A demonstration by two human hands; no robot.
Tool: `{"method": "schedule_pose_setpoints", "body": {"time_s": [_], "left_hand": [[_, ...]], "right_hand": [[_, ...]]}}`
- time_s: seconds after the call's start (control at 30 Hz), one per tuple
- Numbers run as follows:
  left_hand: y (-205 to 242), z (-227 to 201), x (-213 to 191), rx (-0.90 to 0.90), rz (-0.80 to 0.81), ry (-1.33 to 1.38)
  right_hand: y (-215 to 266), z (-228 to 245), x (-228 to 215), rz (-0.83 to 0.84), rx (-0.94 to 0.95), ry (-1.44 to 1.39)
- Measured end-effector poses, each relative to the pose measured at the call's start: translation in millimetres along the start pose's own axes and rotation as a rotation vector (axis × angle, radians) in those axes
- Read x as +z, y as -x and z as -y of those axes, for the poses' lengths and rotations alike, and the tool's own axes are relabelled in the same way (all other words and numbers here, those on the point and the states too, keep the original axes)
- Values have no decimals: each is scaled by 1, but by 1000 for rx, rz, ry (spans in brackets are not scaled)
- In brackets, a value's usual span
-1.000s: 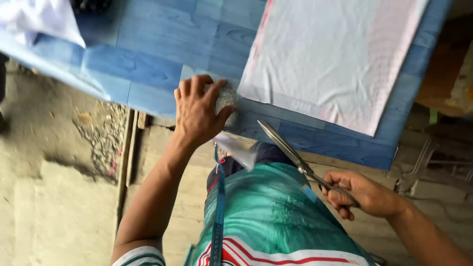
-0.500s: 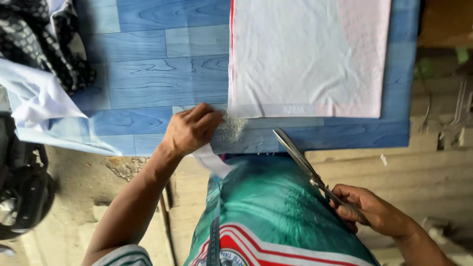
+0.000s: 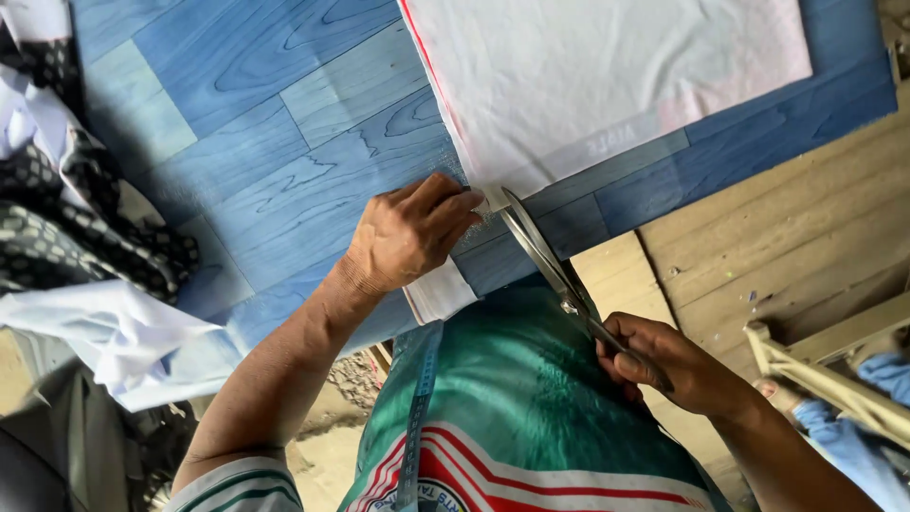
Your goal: The person uses large shears to cut a white fabric laid on a blue table, following yellow and red chalk lines. They cut along the marked edges, separate the cut piece, and then reposition the fabric to continue cutting along another marked curve.
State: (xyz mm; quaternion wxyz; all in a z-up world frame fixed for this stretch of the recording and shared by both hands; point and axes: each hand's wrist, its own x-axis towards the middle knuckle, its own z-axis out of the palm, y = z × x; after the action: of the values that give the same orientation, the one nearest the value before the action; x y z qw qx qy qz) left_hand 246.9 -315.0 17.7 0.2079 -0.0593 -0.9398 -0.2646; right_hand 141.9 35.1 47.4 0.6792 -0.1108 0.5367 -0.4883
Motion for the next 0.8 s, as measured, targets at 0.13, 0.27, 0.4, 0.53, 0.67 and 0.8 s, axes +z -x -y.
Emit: {"method": "schedule_pose_setpoints", "body": {"time_s": [0.13, 0.27, 0.4, 0.53, 0.67, 0.8], "left_hand": [[-9, 6, 5, 66, -37, -28], [-11, 10, 10, 110, -58, 17], [-10, 13, 11, 126, -68, 41], [-10, 15, 12, 107, -82, 74], [-14, 14, 10, 118, -125, 105], [-8, 20, 15, 112, -106, 138]], "right_hand": [[-10, -6, 22, -32, -137, -61], [-15, -11, 32, -69, -147, -72], [-13, -23, 32, -67, -139, -115], [-8, -26, 33, -80, -126, -127], [-15, -24, 38, -107, -123, -54], [-23, -22, 43, -135, -111, -11]]}}
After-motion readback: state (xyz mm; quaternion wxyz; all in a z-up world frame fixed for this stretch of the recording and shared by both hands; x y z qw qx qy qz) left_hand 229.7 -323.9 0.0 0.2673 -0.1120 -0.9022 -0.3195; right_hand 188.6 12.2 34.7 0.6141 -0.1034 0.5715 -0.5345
